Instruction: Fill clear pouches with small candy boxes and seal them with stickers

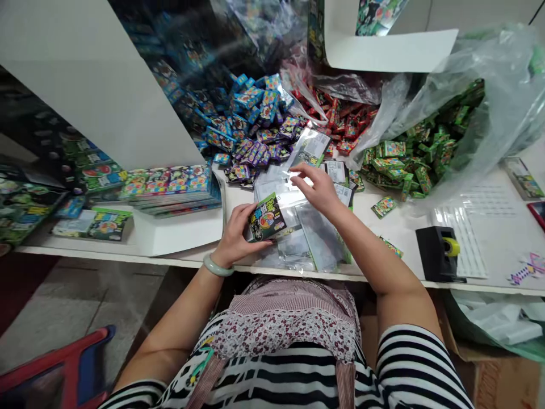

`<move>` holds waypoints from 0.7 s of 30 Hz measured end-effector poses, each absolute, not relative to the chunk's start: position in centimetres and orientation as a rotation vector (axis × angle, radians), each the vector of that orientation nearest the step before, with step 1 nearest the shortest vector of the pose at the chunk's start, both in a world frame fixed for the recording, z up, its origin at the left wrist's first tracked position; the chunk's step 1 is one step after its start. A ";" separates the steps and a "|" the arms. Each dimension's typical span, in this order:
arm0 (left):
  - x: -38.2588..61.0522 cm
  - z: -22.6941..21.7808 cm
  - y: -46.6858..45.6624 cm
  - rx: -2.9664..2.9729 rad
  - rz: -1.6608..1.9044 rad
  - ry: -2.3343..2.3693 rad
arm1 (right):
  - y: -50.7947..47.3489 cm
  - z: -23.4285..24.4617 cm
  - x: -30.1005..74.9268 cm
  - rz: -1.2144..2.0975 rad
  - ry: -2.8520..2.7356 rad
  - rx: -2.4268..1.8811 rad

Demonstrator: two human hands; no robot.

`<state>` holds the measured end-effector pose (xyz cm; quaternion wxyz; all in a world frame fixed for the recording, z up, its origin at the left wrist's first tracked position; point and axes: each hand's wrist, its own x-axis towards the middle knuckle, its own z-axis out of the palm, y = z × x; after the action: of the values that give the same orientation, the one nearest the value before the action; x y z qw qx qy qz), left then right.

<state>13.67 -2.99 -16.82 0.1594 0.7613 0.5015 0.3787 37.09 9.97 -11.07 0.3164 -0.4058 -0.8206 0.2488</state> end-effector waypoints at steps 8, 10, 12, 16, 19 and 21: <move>12.1 -16.4 -5.1 2.110 1.166 1.437 | 21.0 -14.7 27.8 0.076 -2.634 -1.408; 11.9 -16.5 -5.0 2.095 1.167 1.456 | 21.8 -15.2 27.6 0.068 -2.670 -1.405; 11.7 -16.6 -4.8 2.088 1.168 1.463 | 22.1 -15.3 28.5 0.104 -2.649 -1.367; 11.4 -16.8 -4.3 2.079 1.184 1.460 | 20.1 -15.0 33.2 0.342 -2.429 -1.199; 11.2 -17.0 -4.0 2.077 1.194 1.465 | 16.4 -14.7 38.3 0.615 -2.194 -1.051; 11.0 -17.1 -3.7 2.082 1.206 1.468 | 13.8 -14.5 41.7 0.869 -2.114 -0.986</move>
<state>11.04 -3.71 -17.13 0.1609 0.7290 0.5143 0.4222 41.67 13.77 -14.46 0.3202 -0.3753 -0.8046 0.3306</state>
